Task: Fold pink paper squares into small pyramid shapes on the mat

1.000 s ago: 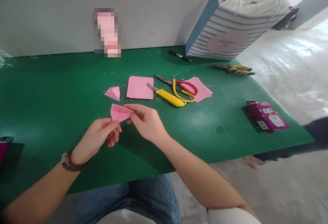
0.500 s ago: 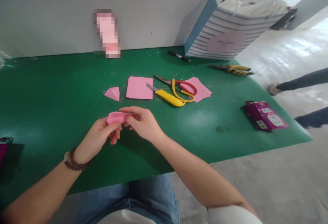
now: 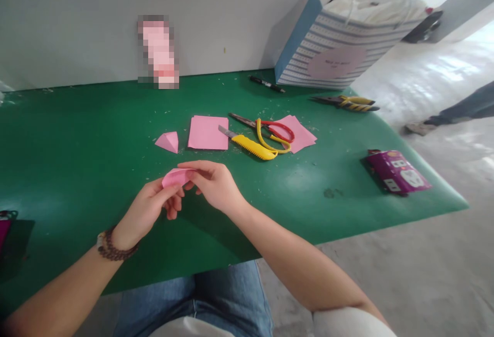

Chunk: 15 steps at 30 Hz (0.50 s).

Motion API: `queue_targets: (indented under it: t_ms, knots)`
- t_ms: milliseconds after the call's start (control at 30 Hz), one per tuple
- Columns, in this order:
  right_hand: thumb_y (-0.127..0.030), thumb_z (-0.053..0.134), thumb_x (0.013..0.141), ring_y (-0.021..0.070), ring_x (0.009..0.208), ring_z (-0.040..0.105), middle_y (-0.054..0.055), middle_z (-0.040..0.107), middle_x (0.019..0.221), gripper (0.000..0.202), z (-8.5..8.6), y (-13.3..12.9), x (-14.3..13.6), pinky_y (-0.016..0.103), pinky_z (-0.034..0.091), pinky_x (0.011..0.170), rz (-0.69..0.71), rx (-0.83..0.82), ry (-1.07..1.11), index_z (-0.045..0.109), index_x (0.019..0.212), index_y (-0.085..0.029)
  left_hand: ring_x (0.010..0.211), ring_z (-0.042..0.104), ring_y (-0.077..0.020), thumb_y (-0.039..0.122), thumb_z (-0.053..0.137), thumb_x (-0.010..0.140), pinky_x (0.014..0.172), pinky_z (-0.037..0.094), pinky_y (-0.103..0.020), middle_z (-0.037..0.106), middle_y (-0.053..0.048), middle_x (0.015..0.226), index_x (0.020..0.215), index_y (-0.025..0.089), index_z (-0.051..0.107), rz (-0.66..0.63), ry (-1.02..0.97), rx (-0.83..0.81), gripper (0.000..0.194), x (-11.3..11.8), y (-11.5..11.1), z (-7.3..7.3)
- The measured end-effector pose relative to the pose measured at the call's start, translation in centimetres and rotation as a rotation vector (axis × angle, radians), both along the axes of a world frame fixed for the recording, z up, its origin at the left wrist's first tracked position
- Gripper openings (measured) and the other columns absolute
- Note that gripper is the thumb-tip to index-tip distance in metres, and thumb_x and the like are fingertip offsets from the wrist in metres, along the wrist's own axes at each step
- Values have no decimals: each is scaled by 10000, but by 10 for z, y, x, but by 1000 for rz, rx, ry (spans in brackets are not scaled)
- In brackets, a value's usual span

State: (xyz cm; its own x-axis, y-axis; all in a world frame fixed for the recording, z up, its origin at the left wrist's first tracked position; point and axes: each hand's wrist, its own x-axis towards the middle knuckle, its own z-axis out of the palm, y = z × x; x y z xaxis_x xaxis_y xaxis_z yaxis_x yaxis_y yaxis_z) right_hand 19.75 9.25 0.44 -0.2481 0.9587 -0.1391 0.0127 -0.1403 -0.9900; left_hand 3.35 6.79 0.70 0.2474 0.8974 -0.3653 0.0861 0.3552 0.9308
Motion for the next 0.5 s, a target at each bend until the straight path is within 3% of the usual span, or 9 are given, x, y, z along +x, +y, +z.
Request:
queue_targets:
  t_ms: [100, 200, 300, 400, 500]
  knots:
    - [-217, 550, 818, 119, 693, 666, 5, 752, 862, 295, 1, 0, 2, 217, 522, 560, -5, 66, -22, 755, 1029, -246, 415, 550, -99, 489, 526, 872, 406, 447, -195, 578, 14, 550, 769, 147, 575, -12, -31, -24, 360, -1, 0, 1]
    - [-192, 522, 824, 138, 745, 680, 6, 761, 928, 326, 3, 0, 6, 239, 548, 595, -15, 161, -113, 753, 1046, -255, 512, 623, -125, 496, 509, 896, 471, 505, -223, 644, -14, 685, 916, 147, 604, -27, -27, 9, 362, -5, 0, 5]
    - [-154, 510, 844, 156, 834, 698, 5, 756, 1015, 351, 5, -2, 10, 274, 570, 706, -37, 332, -277, 737, 1087, -266, 583, 654, -125, 430, 444, 950, 530, 526, -230, 675, -17, 786, 1017, 169, 604, -42, 221, 264, 314, -10, 0, 7]
    - [-133, 499, 877, 155, 857, 701, 4, 759, 1003, 356, 6, -6, 11, 282, 563, 769, -7, 558, -433, 727, 1108, -280, 565, 647, -124, 257, 400, 953, 551, 505, -235, 687, -1, 712, 912, 169, 634, -86, 620, 615, 253, -14, 1, 5]
    - [-122, 478, 906, 141, 799, 701, 4, 764, 951, 362, 6, -10, 11, 262, 564, 728, 33, 666, -486, 717, 1130, -277, 577, 659, -154, 152, 396, 904, 566, 501, -270, 715, -19, 730, 925, 153, 659, -95, 770, 755, 264, -14, -1, 1]
